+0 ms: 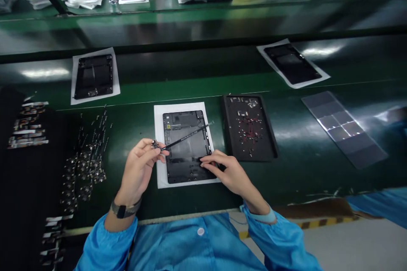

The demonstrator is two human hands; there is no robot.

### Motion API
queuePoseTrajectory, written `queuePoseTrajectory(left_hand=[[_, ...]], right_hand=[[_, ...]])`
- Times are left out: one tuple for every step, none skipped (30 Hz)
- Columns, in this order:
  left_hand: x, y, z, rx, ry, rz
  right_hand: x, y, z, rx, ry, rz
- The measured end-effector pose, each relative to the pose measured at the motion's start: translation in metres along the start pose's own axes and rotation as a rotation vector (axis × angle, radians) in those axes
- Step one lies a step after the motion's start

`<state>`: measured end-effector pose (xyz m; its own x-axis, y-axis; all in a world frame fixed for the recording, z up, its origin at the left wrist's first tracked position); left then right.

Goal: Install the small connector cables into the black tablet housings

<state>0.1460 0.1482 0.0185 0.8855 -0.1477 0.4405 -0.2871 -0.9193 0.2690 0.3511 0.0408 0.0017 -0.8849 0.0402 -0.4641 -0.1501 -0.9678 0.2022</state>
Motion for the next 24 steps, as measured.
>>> queuePoseTrajectory(left_hand=[[0.003,0.001,0.004,-0.014,0.013,-0.006],[0.005,0.001,0.008,-0.026,0.018,-0.009],[0.007,0.002,0.012,-0.038,0.015,-0.008],[0.009,0.003,0.016,-0.049,0.006,-0.003],[0.01,0.004,0.019,-0.056,-0.007,0.001],[0.012,0.004,0.022,-0.06,-0.024,0.008],[0.012,0.005,0.024,-0.057,-0.043,0.014],[0.013,0.006,0.026,-0.051,-0.06,0.018],[0.013,0.006,0.028,-0.046,-0.076,0.02],[0.014,0.007,0.03,-0.044,-0.092,0.024],[0.015,0.008,0.032,-0.045,-0.107,0.03],[0.016,0.008,0.034,-0.049,-0.118,0.038],[0.018,0.009,0.035,-0.053,-0.126,0.048],[0.02,0.009,0.036,-0.05,-0.13,0.058],[0.022,0.009,0.036,-0.042,-0.129,0.064],[0.023,0.009,0.035,-0.029,-0.125,0.065],[0.024,0.009,0.034,-0.015,-0.122,0.063],[0.024,0.009,0.033,-0.005,-0.124,0.061],[0.025,0.008,0.033,0.001,-0.132,0.059],[0.026,0.009,0.034,0.0,-0.146,0.061],[0.026,0.009,0.036,-0.003,-0.162,0.065],[0.027,0.01,0.038,-0.009,-0.177,0.072],[0.028,0.011,0.041,-0.017,-0.189,0.08],[0.03,0.012,0.045,-0.028,-0.199,0.088]], right_hand=[[0.0,-0.001,0.0,0.003,0.008,0.031],[0.0,-0.003,0.001,0.003,0.02,0.059],[0.001,-0.004,0.002,0.002,0.035,0.085],[0.001,-0.004,0.004,0.001,0.053,0.105],[0.001,-0.005,0.006,0.001,0.072,0.121],[0.001,-0.006,0.008,0.004,0.091,0.137],[0.002,-0.007,0.009,0.012,0.108,0.151],[0.002,-0.008,0.01,0.029,0.12,0.165],[0.002,-0.009,0.009,0.054,0.128,0.178],[0.003,-0.01,0.008,0.08,0.133,0.193],[0.003,-0.01,0.007,0.103,0.136,0.209],[0.003,-0.011,0.007,0.118,0.138,0.223],[0.003,-0.011,0.007,0.122,0.138,0.232],[0.003,-0.012,0.009,0.116,0.136,0.24],[0.002,-0.012,0.01,0.106,0.133,0.243],[0.002,-0.013,0.012,0.097,0.127,0.246],[0.001,-0.013,0.013,0.092,0.12,0.25],[0.001,-0.013,0.013,0.089,0.114,0.258],[0.001,-0.014,0.013,0.089,0.106,0.263],[0.0,-0.014,0.013,0.088,0.098,0.266],[0.0,-0.014,0.013,0.087,0.087,0.267],[0.0,-0.014,0.014,0.084,0.074,0.265],[0.0,-0.014,0.014,0.08,0.059,0.26],[0.0,-0.014,0.014,0.075,0.043,0.253]])
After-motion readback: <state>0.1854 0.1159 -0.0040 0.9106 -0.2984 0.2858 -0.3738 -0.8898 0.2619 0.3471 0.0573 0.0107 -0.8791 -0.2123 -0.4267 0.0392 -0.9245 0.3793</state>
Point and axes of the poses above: each hand's wrist, its own y-axis away from the middle knuckle, its own x-axis out of the palm, z = x × y, the point moved 8 cm from there along -y, towards the middle knuckle, and after that the axes turned 11 degrees about x, right-handed, at the moved point
